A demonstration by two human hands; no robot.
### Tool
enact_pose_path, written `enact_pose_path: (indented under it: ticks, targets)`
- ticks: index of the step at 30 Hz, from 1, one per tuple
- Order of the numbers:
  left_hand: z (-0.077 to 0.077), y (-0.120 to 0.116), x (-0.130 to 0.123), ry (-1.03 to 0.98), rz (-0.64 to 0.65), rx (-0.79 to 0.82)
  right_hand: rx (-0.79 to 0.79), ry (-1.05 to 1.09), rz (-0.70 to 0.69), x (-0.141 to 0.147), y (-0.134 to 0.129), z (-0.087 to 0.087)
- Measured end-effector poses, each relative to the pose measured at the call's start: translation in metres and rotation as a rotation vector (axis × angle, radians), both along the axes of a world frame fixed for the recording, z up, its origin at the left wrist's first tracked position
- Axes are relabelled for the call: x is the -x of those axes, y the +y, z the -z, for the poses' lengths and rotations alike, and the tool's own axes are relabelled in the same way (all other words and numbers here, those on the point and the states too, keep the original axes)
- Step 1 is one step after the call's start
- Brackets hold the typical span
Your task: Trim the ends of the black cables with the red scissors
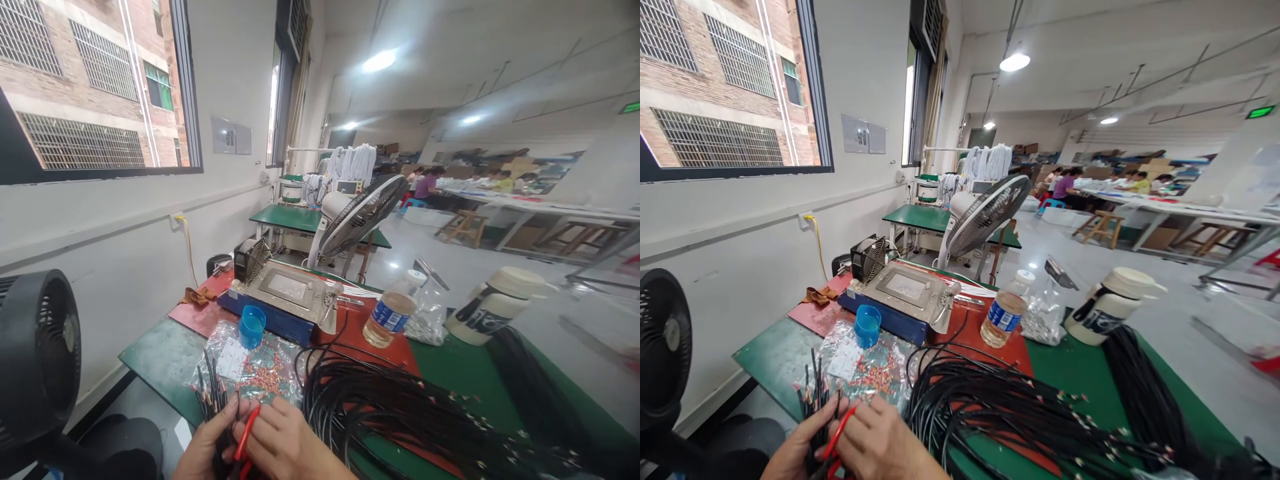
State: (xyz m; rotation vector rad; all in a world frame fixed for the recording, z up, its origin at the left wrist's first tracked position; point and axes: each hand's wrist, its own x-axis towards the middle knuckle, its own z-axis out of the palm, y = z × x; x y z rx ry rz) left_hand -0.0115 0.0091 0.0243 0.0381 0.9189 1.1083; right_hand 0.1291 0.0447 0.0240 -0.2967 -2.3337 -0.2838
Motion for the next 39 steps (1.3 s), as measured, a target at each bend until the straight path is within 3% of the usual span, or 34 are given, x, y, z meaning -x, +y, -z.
enact_pose_path:
  ticks: [4,6,10,13,15,18,22,24,27,31,39]
  targets:
    - [0.011,-0.001,0.003,-0.040,-0.010,-0.031,-0.034,-0.004,-0.013,0.000,-0.004,-0.009]
    - [0.016,0.000,0.008,0.007,-0.055,-0.055,0.004,0.093,-0.006,-0.001,-0.001,-0.013]
    - [0.017,0.001,0.018,0.188,-0.232,-0.033,0.321,0.437,0.130,-0.002,0.013,-0.022]
    - [0.011,-0.002,0.021,0.223,-0.227,-0.098,0.524,0.541,0.217,0.000,0.018,-0.025]
    - [0.003,-0.005,0.019,0.232,-0.179,-0.162,0.494,0.522,0.159,0.002,0.015,-0.022]
    - [-0.008,-0.009,0.012,0.256,-0.132,-0.236,0.323,0.397,0.022,0.008,0.005,-0.011]
    - [-0.015,-0.011,0.010,0.175,-0.128,-0.217,0.169,0.199,-0.048,0.014,-0.005,-0.004]
    - [-0.014,-0.012,0.014,0.184,-0.169,-0.208,0.194,0.145,0.011,0.014,-0.007,-0.006]
    - [-0.010,-0.013,0.022,0.256,-0.232,-0.228,0.251,0.122,0.209,0.010,-0.006,-0.016]
    - [-0.007,-0.014,0.021,0.355,-0.192,-0.258,0.197,0.078,0.408,0.000,-0.003,-0.026]
    - [-0.008,-0.013,0.012,0.512,-0.104,-0.313,0.080,-0.020,0.449,-0.012,-0.002,-0.030]
